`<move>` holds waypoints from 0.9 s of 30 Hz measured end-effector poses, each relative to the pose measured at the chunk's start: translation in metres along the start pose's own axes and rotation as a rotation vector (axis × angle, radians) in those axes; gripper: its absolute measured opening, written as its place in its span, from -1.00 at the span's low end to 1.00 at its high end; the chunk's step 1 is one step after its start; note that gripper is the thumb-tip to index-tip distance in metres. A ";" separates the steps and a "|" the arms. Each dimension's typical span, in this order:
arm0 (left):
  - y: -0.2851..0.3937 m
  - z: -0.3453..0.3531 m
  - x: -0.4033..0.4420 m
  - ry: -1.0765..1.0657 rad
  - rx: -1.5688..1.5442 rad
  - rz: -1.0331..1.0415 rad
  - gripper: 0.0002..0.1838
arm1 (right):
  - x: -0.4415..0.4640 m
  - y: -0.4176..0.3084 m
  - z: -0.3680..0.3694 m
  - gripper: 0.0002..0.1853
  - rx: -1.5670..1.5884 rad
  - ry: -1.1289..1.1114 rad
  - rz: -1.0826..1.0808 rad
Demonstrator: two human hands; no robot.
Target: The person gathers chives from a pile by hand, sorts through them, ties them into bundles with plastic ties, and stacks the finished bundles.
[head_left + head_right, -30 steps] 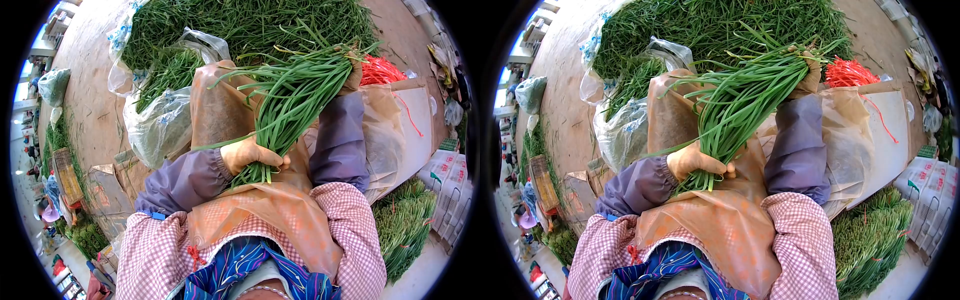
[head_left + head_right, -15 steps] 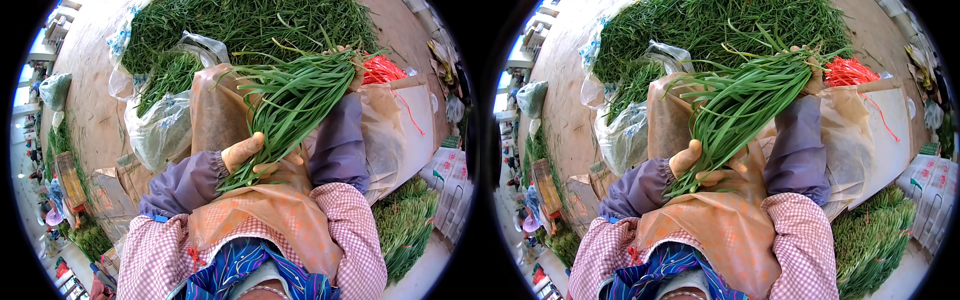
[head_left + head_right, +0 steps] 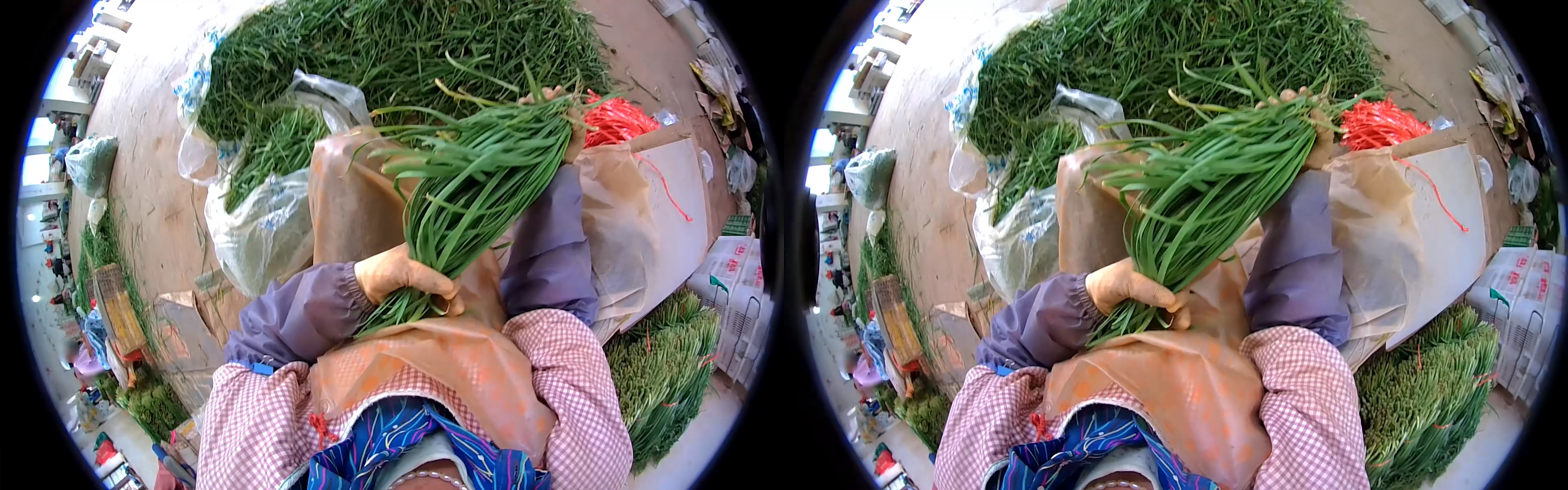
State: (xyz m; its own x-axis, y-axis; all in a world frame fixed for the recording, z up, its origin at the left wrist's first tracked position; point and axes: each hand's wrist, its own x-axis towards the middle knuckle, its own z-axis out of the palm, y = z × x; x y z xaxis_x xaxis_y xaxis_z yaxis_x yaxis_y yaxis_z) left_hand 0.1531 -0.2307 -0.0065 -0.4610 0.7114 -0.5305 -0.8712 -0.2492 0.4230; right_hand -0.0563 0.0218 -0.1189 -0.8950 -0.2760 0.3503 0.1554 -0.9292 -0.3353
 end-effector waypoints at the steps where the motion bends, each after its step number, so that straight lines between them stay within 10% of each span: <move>1: 0.006 0.000 -0.003 0.021 0.035 -0.017 -0.68 | 0.001 0.000 0.002 -0.62 0.007 -0.030 -0.008; 14: 0.013 -0.013 -0.001 -0.065 0.022 -0.048 -0.78 | -0.001 0.010 -0.009 -0.52 0.128 -0.121 -0.033; 19: 0.035 -0.005 -0.011 0.252 0.133 -0.176 -0.67 | -0.001 0.024 -0.016 -0.52 0.261 -0.163 -0.037; 27: 0.078 0.007 -0.021 0.232 0.258 -0.098 -0.65 | -0.008 0.063 -0.019 -0.48 0.190 0.152 -0.078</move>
State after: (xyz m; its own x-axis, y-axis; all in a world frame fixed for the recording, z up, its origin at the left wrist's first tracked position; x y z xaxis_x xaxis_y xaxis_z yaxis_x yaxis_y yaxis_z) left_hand 0.0960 -0.2602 0.0430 -0.4292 0.5485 -0.7175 -0.8556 0.0077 0.5176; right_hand -0.0473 -0.0298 -0.1597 -0.9577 -0.1747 0.2287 0.1460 -0.9797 -0.1370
